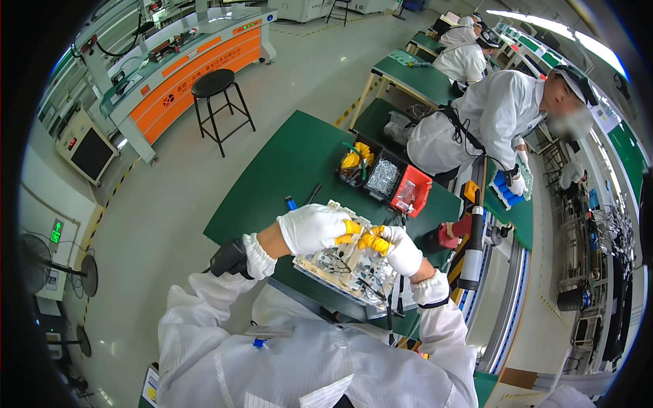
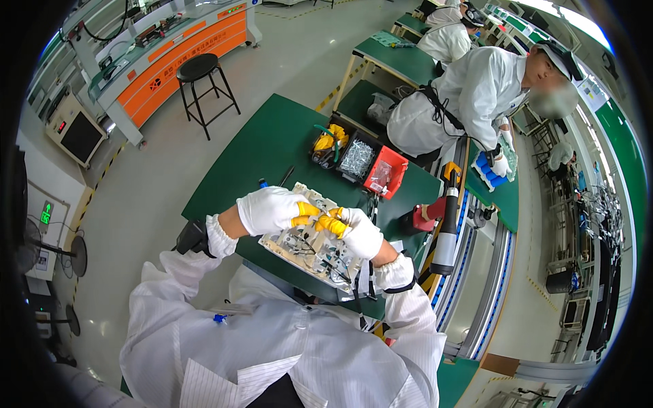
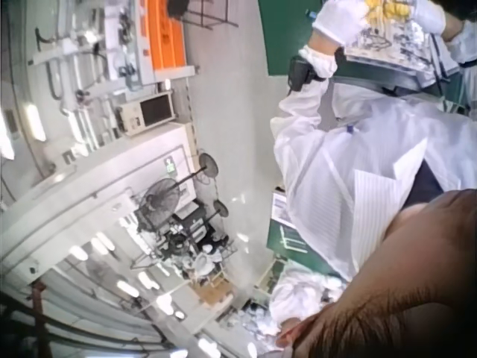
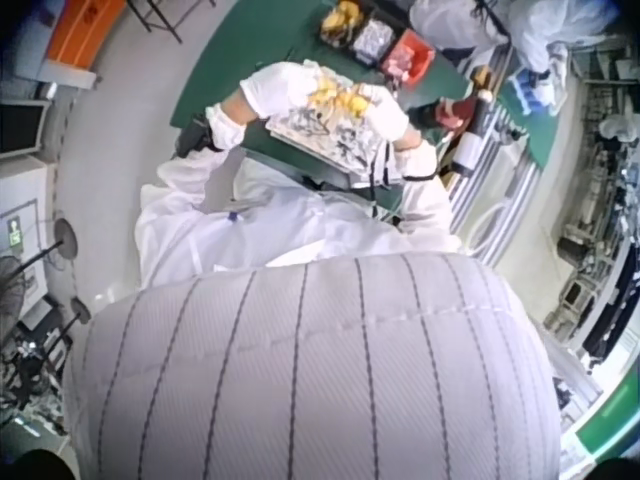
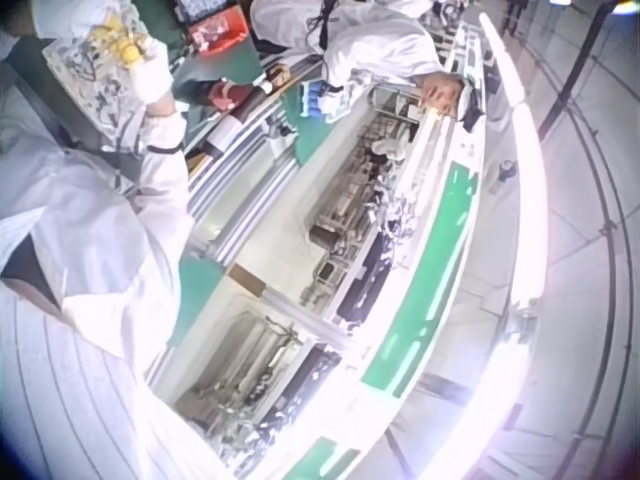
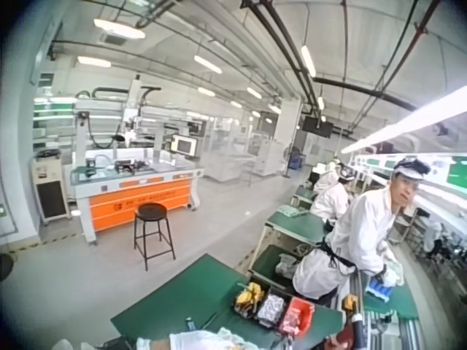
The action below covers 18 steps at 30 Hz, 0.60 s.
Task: Assemble and solder components on an electronic lighting panel.
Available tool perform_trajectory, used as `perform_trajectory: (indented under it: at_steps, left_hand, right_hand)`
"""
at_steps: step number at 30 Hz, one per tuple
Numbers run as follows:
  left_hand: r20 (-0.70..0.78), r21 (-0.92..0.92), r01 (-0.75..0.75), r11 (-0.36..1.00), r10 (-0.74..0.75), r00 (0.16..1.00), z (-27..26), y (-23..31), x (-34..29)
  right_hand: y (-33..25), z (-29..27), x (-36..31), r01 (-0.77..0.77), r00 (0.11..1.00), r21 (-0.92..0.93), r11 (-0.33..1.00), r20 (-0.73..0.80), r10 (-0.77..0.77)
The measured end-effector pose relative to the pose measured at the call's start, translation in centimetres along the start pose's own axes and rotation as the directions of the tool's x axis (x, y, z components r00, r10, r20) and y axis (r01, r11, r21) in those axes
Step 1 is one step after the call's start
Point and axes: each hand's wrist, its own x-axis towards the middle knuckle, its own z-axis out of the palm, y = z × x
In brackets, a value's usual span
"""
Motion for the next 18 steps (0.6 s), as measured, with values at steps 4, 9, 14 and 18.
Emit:
perform_trajectory:
  at_steps: [4, 9, 14, 18]
  left_hand:
    - [0.092, 0.114, -0.125, 0.986, 0.115, 0.989, 0.1, -0.4, 0.0]
    - [0.114, 0.126, -0.117, 0.985, 0.103, 0.988, 0.2, -0.4, -0.3]
    - [0.586, -0.674, 0.736, 0.07, -0.557, 0.589, 2.0, 0.8, -0.1]
    - [0.566, -0.717, 0.697, -0.024, -0.604, 0.561, 4.1, -0.2, -0.7]
  right_hand:
    - [0.3, 0.3, -0.2, 0.041, 0.998, -0.037, 0.998, -0.053, -0.043]
    - [0.6, 1.0, -0.2, 0.022, 0.996, -0.05, 0.999, -0.085, -0.026]
    - [-0.7, 2.0, 0.0, 0.273, 0.794, -0.917, 0.291, 0.044, -0.606]
    - [0.1, 2.1, 0.6, 0.258, 0.835, -0.807, 0.531, -0.089, -0.542]
